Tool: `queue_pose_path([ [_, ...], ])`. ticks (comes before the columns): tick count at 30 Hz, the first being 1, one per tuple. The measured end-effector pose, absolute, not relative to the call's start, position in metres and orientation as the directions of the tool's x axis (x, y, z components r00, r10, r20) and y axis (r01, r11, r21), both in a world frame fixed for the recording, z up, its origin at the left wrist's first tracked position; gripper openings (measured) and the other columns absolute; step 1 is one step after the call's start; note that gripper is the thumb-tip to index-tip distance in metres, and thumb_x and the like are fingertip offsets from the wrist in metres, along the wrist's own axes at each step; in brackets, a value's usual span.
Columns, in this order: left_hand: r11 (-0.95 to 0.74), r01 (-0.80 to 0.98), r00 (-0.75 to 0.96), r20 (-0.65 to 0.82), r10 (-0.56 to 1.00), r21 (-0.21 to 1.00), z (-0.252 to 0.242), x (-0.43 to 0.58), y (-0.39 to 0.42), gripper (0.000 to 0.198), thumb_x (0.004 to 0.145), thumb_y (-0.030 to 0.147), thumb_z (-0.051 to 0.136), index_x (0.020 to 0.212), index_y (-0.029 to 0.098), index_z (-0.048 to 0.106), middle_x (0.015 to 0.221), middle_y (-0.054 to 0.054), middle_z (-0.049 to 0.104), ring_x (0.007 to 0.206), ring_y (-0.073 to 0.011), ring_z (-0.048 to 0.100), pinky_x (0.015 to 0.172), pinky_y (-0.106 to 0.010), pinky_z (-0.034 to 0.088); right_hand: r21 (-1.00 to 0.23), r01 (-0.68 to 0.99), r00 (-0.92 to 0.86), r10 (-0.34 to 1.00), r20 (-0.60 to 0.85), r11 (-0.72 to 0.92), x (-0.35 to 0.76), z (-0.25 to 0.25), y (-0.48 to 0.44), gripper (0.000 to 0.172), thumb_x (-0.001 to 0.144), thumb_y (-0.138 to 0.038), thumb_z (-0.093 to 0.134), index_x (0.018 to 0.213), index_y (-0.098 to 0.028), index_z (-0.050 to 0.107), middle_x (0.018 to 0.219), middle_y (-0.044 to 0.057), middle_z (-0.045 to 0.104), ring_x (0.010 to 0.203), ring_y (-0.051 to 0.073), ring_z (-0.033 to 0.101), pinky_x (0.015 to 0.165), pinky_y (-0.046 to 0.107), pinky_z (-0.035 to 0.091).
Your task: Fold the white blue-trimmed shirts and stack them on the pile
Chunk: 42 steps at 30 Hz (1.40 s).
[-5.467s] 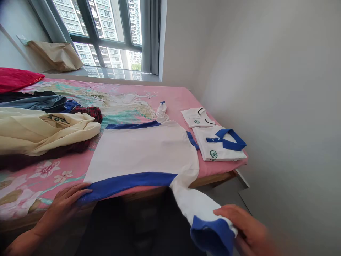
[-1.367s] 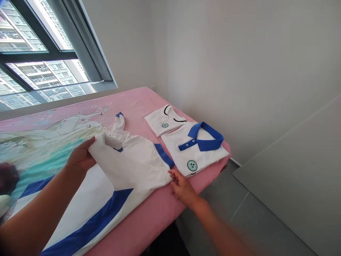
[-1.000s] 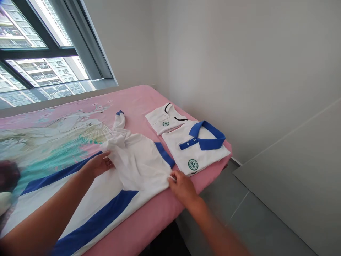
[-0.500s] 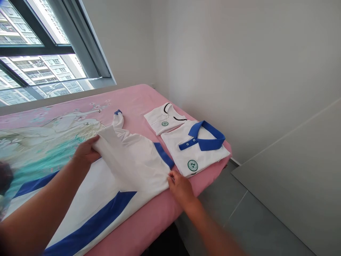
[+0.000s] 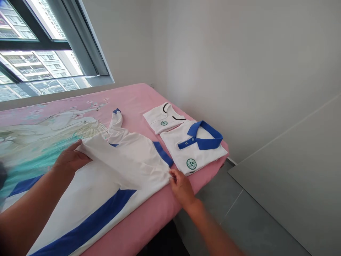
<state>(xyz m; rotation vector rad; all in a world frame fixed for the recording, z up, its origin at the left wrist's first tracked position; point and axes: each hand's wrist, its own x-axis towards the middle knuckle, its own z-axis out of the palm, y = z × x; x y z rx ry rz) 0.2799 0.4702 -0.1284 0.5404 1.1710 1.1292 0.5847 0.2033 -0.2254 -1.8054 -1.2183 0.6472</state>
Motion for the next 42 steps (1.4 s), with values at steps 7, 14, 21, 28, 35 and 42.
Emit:
queue_pose_path([
  [7, 0.374, -0.408, 0.016, -0.403, 0.915, 0.833, -0.113, 0.294, 0.472, 0.014, 0.080, 0.005, 0.052, 0.089, 0.014, 0.058, 0.079, -0.001, 0.066, 0.075, -0.0124, 0.062, 0.073, -0.029, 0.054, -0.530, 0.822, 0.020, 0.919, 0.393, 0.209, 0.538, -0.200, 0.187, 0.038, 0.089, -0.018, 0.036, 0.123, -0.020, 0.052, 0.125, 0.009, 0.055, 0.122, 0.022, 0.045, 0.105, 0.042, 0.035],
  [14, 0.332, -0.454, 0.085, -0.330, 0.940, 0.827, -0.101, 0.321, 0.466, 0.018, 0.078, 0.000, 0.052, 0.088, 0.013, 0.060, 0.078, -0.001, 0.066, 0.080, -0.0121, 0.062, 0.078, -0.029, 0.052, -0.460, 0.761, -0.458, 0.881, 0.118, 0.458, 0.493, -0.201, 0.184, 0.067, 0.092, -0.051, 0.033, 0.146, -0.016, 0.015, 0.152, 0.006, 0.015, 0.141, 0.022, 0.005, 0.116, 0.045, 0.004],
  [21, 0.353, -0.489, 0.111, -0.345, 0.932, 0.797, -0.087, 0.310, 0.462, 0.008, 0.082, 0.015, 0.057, 0.088, 0.012, 0.061, 0.080, -0.002, 0.068, 0.083, -0.0134, 0.063, 0.089, -0.036, 0.047, -0.350, 0.935, 0.040, 0.998, -0.054, -0.057, 0.526, -0.241, 0.176, 0.079, 0.088, -0.055, 0.038, 0.145, -0.005, 0.016, 0.150, 0.016, 0.008, 0.139, 0.032, 0.006, 0.112, 0.056, 0.004],
  [28, 0.455, -0.420, 0.135, -0.442, 0.887, 0.785, -0.080, 0.310, 0.448, 0.008, 0.077, 0.009, 0.057, 0.082, 0.014, 0.062, 0.074, -0.003, 0.068, 0.069, -0.0162, 0.065, 0.076, -0.036, 0.053, -0.386, 0.829, -0.373, 0.914, 0.159, 0.405, 0.492, -0.208, 0.183, 0.057, 0.095, -0.038, 0.032, 0.145, -0.016, 0.019, 0.151, 0.005, 0.018, 0.140, 0.022, 0.010, 0.116, 0.044, 0.013],
  [35, 0.269, -0.296, 0.430, -0.124, 0.894, 0.916, -0.036, 0.308, 0.398, 0.023, 0.061, 0.003, 0.060, 0.080, 0.014, 0.067, 0.078, -0.004, 0.070, 0.074, -0.0187, 0.066, 0.073, -0.031, 0.053, -0.435, 0.741, -0.529, 0.844, 0.090, 0.511, 0.466, -0.218, 0.215, 0.065, 0.094, -0.052, 0.025, 0.146, -0.015, 0.016, 0.152, 0.006, 0.014, 0.140, 0.020, 0.007, 0.116, 0.044, 0.007],
  [42, 0.369, -0.085, 0.338, -0.321, 0.885, 0.926, -0.103, 0.184, 0.325, 0.024, 0.051, 0.021, 0.079, 0.070, 0.018, 0.066, 0.105, -0.009, 0.068, 0.087, -0.0267, 0.065, 0.071, -0.034, 0.054, -0.367, 0.792, -0.502, 0.862, 0.065, 0.489, 0.458, -0.224, 0.215, 0.075, 0.089, -0.058, 0.031, 0.146, -0.011, 0.015, 0.152, 0.009, 0.014, 0.140, 0.024, 0.007, 0.116, 0.046, 0.002],
])
